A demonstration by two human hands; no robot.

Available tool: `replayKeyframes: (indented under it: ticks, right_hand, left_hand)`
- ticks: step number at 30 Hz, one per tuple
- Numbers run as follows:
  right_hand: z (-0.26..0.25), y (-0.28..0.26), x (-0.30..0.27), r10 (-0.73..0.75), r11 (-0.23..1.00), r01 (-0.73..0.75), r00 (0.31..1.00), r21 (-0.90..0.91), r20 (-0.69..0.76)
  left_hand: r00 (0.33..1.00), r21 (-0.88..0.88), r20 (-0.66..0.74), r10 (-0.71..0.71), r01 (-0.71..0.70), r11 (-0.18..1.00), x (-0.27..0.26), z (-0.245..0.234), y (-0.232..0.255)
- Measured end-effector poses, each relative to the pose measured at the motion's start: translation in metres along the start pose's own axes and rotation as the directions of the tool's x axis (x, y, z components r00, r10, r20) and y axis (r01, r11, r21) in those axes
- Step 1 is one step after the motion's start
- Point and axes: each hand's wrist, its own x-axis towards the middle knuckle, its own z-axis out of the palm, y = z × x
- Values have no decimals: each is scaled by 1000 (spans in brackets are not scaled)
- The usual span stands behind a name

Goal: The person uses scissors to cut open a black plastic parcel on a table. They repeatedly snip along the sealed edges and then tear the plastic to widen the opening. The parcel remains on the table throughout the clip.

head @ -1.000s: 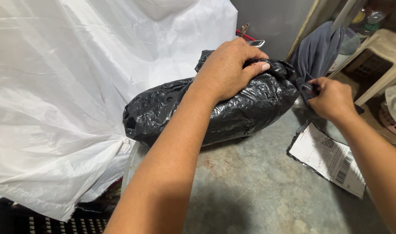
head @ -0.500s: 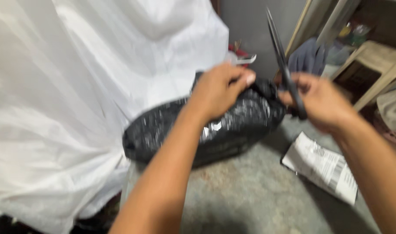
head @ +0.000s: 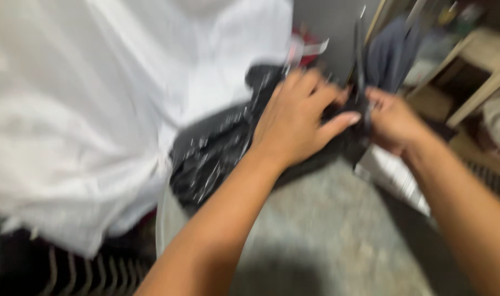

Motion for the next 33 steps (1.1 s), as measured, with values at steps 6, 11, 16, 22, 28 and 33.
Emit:
replayKeyframes:
  ticks: [6, 11, 16, 22, 28, 33]
  right_hand:
    - [-10, 6, -25, 110, 882, -168, 982, -441, -154]
    - [-2, -22, -71, 161, 815, -238, 969, -528, -190]
    - [19, -36, -91, 171, 916, -205, 977, -344, -129]
    - [57, -14, -83, -62, 852, -40, 983, -522, -176]
    - [50, -17, -76, -7, 822, -109, 980, -559, -200]
    - [39, -18, -91, 154, 425, -264, 964, -866, -218]
  left_hand:
    - [1000, 184, 30, 0, -5, 983, -60, 21, 27]
    - [995, 217, 96, 22, -43, 975, -61, 13, 30]
    - [991, 293, -80, -103, 122, 948, -52, 7, 25]
    - [911, 281, 163, -379, 326, 903, -34, -11, 9]
    - [997, 378, -55, -50, 67, 923, -36, -18, -9]
    - [987, 141, 157, -26, 4, 990, -38, -14, -6]
